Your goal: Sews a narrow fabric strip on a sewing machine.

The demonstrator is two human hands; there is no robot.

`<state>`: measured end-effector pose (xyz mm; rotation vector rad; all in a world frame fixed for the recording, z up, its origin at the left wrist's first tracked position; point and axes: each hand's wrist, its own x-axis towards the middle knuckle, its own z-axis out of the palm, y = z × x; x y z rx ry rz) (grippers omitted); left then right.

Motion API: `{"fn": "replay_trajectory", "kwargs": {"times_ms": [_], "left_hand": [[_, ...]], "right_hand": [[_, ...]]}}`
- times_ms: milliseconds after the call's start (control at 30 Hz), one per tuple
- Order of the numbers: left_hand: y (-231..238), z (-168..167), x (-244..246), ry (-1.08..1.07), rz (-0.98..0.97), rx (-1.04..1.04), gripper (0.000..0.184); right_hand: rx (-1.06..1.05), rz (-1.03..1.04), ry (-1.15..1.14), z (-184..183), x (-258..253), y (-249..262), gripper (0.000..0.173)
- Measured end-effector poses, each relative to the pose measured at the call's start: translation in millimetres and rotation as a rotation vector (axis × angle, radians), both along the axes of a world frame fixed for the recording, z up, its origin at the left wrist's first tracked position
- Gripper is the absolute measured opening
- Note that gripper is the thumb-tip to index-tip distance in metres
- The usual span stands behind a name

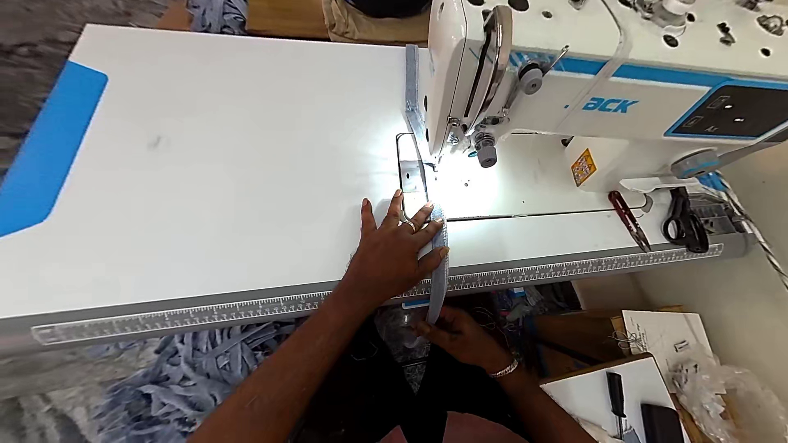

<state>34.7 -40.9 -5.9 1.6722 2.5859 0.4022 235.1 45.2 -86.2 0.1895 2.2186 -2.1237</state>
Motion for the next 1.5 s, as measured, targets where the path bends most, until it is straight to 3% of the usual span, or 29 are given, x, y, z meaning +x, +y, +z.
{"fn": "replay_trajectory", "kwargs": {"times_ms": [133,200,267,300,433,533,600,800,1167,1400,1500], "left_hand": [[0.1,1.9,0.1,-0.019,0.036,0.014,0.061],[-0.8,1.1,-1.1,-0.022,0.044,0.018,0.062],[-1.4,-0.7,0.2,-0.013,0.045,0.007,0.067],[-0.6,-0.6,0.3,-0.009,0.038,0.005,0.070],[-5.0,-0.7,1.5,-0.003,0.009,0.008,0.070],[-3.5,0.6,1.9,0.003,-0.005,0.023,0.070],[-4.6,0.7,2.1,0.002,-0.003,0.010,0.069],[-1.2,0.3,1.2,0.006,-0.004,-0.017,0.068],[-2.1,1.3,1.8,-0.008,-0.003,-0.018,0.068],[-1.9,1.2,0.5,0.004,-0.009,-0.010,0.061],[-0.6,2.3,0.1,-0.014,-0.003,0.006,0.057]], "right_hand": [[0.776,-0.133,-0.113,45.5,28.3,-35.7,0.038],[0.920,-0.014,-0.170,81.0,58.2,-58.1,0.042],[0.743,0.272,-0.360,93.5,75.5,-56.2,0.054],[0.622,0.286,-0.402,81.6,76.5,-43.6,0.053],[0.193,-0.002,-0.251,31.0,32.3,15.0,0.061],[0.126,-0.073,-0.053,18.7,-3.6,17.0,0.029],[0.060,-0.080,0.022,9.6,-7.8,8.0,0.022],[0.051,-0.143,-0.047,-6.2,19.6,-2.3,0.022],[0.198,-0.118,-0.032,-5.3,14.4,-6.0,0.020],[-0.004,-0.199,-0.007,7.5,15.0,-7.1,0.023],[0.017,-0.237,-0.035,8.5,15.2,-3.9,0.024]]}}
